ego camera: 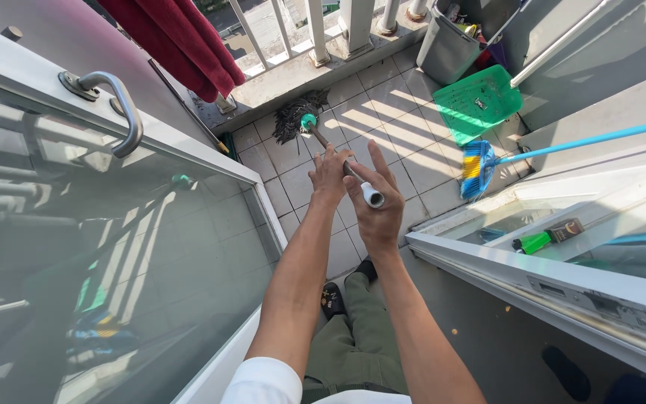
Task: The recorder is shown assembling a mop handle by connecting separate sections together on a balcony.
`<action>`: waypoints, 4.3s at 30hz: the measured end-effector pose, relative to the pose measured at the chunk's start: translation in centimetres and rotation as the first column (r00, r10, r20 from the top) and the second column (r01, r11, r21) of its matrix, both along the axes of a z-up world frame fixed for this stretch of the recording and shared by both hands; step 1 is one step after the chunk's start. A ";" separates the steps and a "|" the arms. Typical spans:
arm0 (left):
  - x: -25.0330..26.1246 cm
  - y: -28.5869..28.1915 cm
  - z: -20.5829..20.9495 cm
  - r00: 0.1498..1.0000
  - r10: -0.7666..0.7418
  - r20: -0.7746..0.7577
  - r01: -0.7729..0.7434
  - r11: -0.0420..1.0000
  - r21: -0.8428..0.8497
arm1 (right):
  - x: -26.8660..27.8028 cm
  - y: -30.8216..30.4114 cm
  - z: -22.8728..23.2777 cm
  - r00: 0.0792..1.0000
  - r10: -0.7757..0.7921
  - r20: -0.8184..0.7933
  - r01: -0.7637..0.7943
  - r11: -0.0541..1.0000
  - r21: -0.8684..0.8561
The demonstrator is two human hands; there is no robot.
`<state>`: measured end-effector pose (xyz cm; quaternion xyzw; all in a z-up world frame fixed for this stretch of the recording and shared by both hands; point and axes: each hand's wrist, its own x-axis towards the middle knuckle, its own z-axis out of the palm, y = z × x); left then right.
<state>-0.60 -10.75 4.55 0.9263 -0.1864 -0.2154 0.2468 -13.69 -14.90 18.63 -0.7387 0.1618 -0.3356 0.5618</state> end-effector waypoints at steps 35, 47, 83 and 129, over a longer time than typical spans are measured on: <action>1.5 -2.1 4.5 0.999 0.001 0.052 0.005 0.993 -0.114 | 3.7 -8.4 7.8 0.760 0.587 -0.280 -0.650 0.668 -0.363; -2.5 -2.6 4.9 0.976 -0.153 0.156 0.175 0.975 -0.135 | -1.5 -5.2 9.8 0.868 0.483 -0.117 -0.497 0.832 -0.247; -8.0 -8.8 4.9 0.876 -0.412 0.253 0.418 0.908 0.030 | -8.0 -8.8 6.8 0.986 0.076 -0.145 -0.114 0.956 -0.272; 1.9 -15.0 0.0 0.987 -0.097 0.131 0.101 0.994 -0.031 | 1.2 -13.5 -0.2 0.992 0.101 -0.075 -0.096 0.993 0.072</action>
